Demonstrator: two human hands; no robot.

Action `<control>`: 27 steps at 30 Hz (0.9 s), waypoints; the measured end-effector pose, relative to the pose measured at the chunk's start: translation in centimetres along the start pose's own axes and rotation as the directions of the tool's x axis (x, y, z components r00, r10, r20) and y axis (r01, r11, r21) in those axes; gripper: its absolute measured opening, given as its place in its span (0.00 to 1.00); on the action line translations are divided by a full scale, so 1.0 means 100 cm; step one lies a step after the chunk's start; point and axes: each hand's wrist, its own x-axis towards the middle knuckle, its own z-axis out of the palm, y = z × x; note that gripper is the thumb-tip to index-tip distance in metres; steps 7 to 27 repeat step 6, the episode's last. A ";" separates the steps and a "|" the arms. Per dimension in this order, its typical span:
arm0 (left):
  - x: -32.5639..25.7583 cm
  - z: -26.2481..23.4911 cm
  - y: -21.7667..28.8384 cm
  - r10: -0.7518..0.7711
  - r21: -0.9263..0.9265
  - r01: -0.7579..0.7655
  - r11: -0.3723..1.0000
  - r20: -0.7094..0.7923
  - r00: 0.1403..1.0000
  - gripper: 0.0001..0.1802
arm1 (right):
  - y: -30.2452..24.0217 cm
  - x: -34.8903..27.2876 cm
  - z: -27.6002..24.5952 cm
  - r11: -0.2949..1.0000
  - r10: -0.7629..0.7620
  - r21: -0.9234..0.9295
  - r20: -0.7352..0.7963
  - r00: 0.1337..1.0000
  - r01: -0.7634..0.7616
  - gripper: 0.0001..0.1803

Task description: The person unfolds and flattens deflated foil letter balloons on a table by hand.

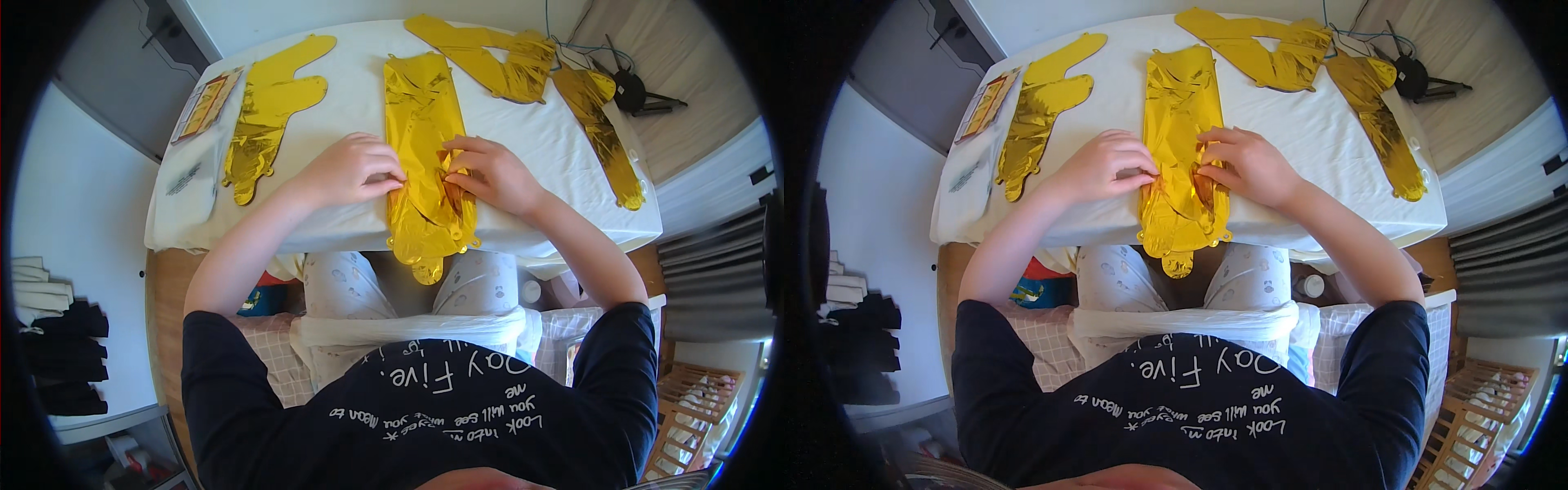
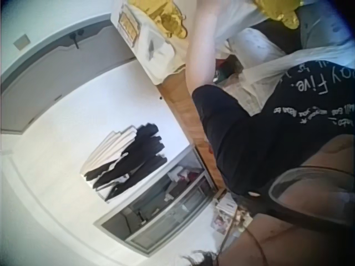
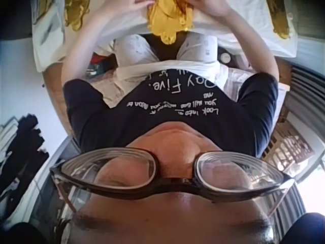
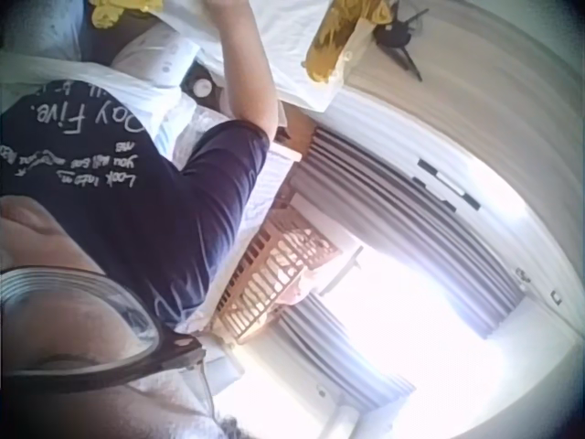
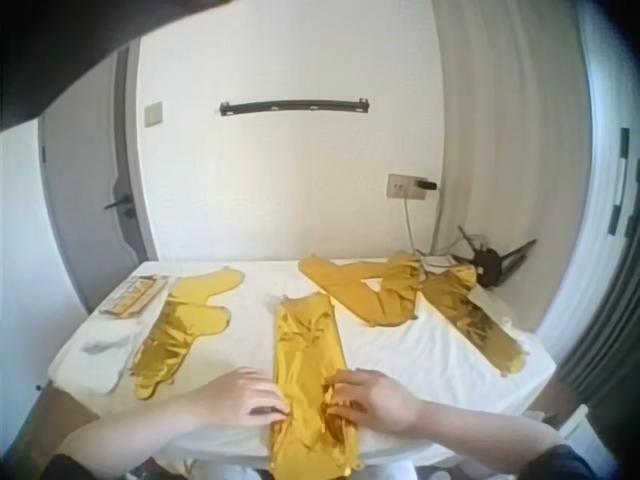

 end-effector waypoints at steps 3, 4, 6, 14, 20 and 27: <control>-0.010 -0.001 0.008 0.021 0.044 -0.021 0.999 0.002 1.000 0.14 | -0.004 -0.008 -0.003 0.968 -0.124 -0.216 0.013 0.992 0.124 0.10; -0.014 -0.001 0.010 0.021 0.044 -0.021 0.999 0.002 1.000 0.14 | -0.005 -0.011 -0.005 0.968 -0.124 -0.217 0.012 0.992 0.123 0.10; -0.022 -0.002 0.013 0.017 0.106 -0.021 0.994 0.038 0.999 0.27 | -0.008 -0.016 -0.013 0.969 -0.083 -0.218 0.158 0.984 0.117 0.16; -0.022 -0.002 0.013 0.017 0.106 -0.021 0.994 0.038 0.999 0.27 | -0.008 -0.016 -0.013 0.969 -0.083 -0.218 0.158 0.984 0.117 0.16; -0.022 -0.002 0.013 0.017 0.106 -0.021 0.994 0.038 0.999 0.27 | -0.008 -0.016 -0.013 0.969 -0.083 -0.218 0.158 0.984 0.117 0.16; -0.022 -0.002 0.013 0.017 0.106 -0.021 0.994 0.038 0.999 0.27 | -0.008 -0.016 -0.013 0.969 -0.083 -0.218 0.158 0.984 0.117 0.16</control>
